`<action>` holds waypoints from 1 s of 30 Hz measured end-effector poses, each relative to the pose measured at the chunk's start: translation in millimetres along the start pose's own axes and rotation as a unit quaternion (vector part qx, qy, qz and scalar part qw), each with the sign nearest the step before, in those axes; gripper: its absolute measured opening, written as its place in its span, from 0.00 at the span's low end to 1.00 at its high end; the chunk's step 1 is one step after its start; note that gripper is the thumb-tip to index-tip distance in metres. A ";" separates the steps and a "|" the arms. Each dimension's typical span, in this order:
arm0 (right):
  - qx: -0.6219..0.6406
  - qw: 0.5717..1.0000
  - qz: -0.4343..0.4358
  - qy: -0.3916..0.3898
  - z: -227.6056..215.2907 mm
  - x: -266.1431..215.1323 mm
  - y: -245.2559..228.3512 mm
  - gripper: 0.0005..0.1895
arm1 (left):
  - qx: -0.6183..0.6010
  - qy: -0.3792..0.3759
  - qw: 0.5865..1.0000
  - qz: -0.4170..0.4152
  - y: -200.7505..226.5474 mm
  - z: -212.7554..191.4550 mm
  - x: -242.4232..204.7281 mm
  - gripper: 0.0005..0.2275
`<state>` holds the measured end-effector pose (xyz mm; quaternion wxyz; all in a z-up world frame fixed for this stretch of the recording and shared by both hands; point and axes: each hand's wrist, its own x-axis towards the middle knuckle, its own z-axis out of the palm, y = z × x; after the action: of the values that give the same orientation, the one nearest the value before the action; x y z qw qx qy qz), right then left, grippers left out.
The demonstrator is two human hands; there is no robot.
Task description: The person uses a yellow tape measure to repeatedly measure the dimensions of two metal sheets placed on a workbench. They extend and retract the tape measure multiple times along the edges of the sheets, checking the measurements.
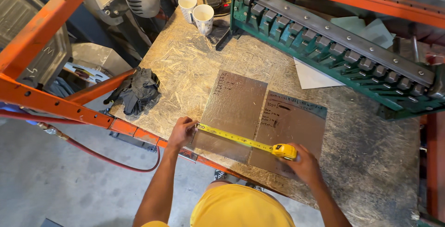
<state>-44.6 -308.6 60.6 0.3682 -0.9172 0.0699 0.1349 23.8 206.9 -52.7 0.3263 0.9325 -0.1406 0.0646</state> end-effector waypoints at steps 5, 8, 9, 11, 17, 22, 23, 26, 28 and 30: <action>0.004 1.000 0.003 0.009 -0.6 1.0 8.6 0.31 | 0.005 -0.007 1.000 0.029 -0.6 6.0 -1.1 0.19; -0.010 1.000 -0.006 0.014 1.6 2.3 11.5 0.30 | 0.011 -0.010 1.000 0.015 4.6 1.9 -2.8 0.19; -0.025 0.999 -0.013 0.018 1.7 3.2 10.4 0.29 | 0.010 -0.012 1.000 0.003 7.1 -0.9 -2.7 0.17; -0.024 1.000 0.003 0.016 0.2 2.0 5.3 0.30 | 0.009 -0.005 1.000 0.019 4.6 -0.3 -2.8 0.16; -0.055 0.998 0.015 0.021 6.1 8.4 19.4 0.33 | -0.002 0.005 0.999 0.037 3.9 -0.4 -2.2 0.16; -0.059 0.998 0.009 0.023 8.9 11.8 23.4 0.33 | -0.002 0.001 0.999 0.039 0.8 0.6 -3.4 0.19; -0.061 0.998 0.009 0.020 8.5 12.0 23.0 0.34 | -0.001 0.001 0.999 0.032 1.8 0.1 -3.1 0.18; -0.071 0.997 0.012 0.018 8.8 13.1 22.6 0.34 | -0.001 0.004 1.000 0.028 4.3 -1.6 -2.4 0.17; -0.078 0.997 0.017 0.018 9.6 12.8 22.8 0.35 | -0.002 0.007 0.999 0.032 4.8 -2.2 -2.4 0.16; -0.071 0.997 -0.002 0.025 9.7 11.8 22.3 0.33 | -0.004 -0.003 1.000 0.024 4.6 -2.7 -2.2 0.17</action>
<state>-40.3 -318.3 35.8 0.3002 -0.9444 0.0675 0.1156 20.3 205.7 -48.3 0.3281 0.9277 -0.1642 0.0687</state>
